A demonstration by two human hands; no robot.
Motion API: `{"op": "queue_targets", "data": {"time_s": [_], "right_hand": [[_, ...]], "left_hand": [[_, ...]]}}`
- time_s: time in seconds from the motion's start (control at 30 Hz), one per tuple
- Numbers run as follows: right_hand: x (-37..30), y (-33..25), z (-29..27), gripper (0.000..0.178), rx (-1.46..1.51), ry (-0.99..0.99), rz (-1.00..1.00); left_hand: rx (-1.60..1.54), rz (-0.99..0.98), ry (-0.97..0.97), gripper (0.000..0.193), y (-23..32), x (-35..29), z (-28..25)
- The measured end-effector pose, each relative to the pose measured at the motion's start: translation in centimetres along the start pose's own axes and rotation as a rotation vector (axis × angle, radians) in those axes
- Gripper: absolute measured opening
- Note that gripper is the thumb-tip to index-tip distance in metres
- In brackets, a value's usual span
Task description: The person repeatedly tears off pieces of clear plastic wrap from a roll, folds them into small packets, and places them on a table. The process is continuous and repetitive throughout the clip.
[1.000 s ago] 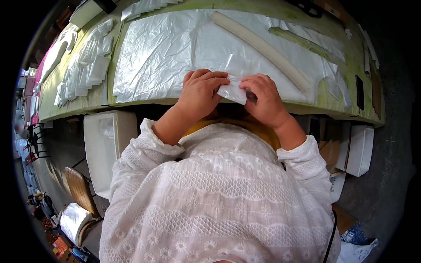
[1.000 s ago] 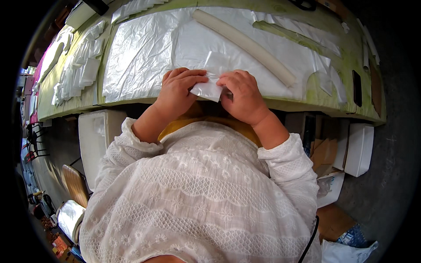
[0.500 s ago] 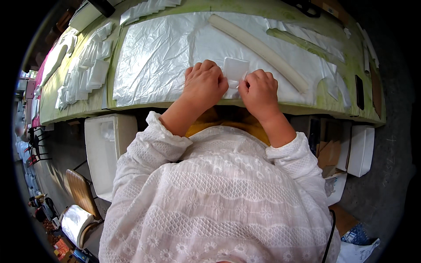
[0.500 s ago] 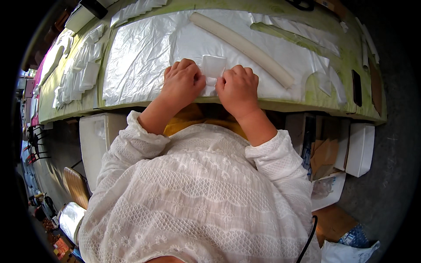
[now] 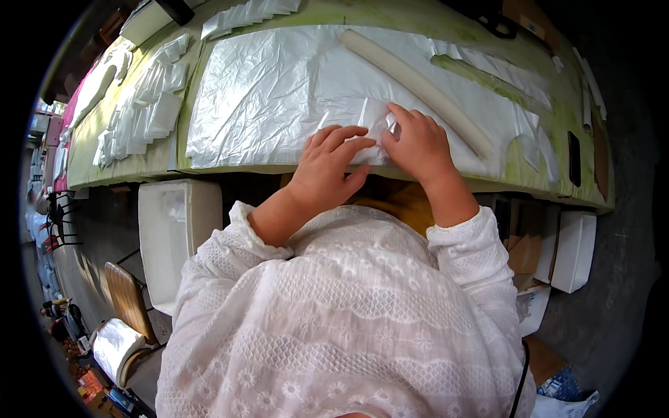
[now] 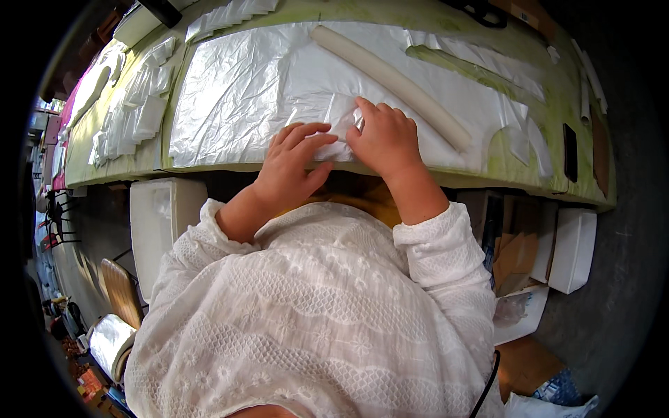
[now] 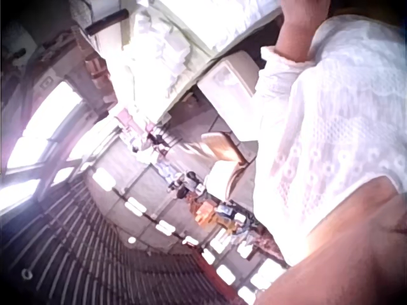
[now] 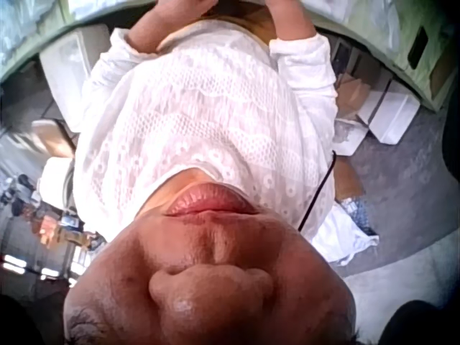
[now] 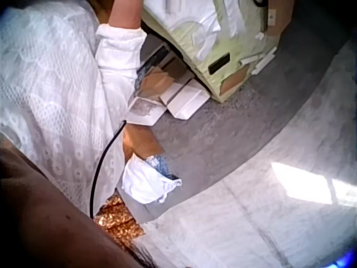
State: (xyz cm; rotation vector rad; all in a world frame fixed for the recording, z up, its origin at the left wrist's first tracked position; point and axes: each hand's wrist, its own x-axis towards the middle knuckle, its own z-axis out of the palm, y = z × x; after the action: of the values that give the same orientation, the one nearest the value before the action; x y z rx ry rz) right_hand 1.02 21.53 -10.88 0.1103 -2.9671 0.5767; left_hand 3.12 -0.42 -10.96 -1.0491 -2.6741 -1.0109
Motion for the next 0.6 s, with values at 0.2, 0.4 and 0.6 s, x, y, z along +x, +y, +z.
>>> {"op": "queue_targets", "data": {"time_s": [0.2, 0.4, 0.6], "right_hand": [[-1.7, -2.0, -1.5, 0.046, 0.089, -0.12, -0.088], [-6.6, -4.9, 0.3, 0.034, 0.38, -0.03, -0.267], [-7.0, -5.0, 0.3, 0.022, 0.854, -0.048, 0.046]], "left_hand": [[-1.191, -0.929, -0.183, 0.049, 1.5, -6.7, 0.4], [-1.608, -1.096, -0.11, 0.043, 1.3, -5.8, 1.6], [-1.267, -0.727, 0.172, 0.058, 0.3, -7.2, -0.7]]}}
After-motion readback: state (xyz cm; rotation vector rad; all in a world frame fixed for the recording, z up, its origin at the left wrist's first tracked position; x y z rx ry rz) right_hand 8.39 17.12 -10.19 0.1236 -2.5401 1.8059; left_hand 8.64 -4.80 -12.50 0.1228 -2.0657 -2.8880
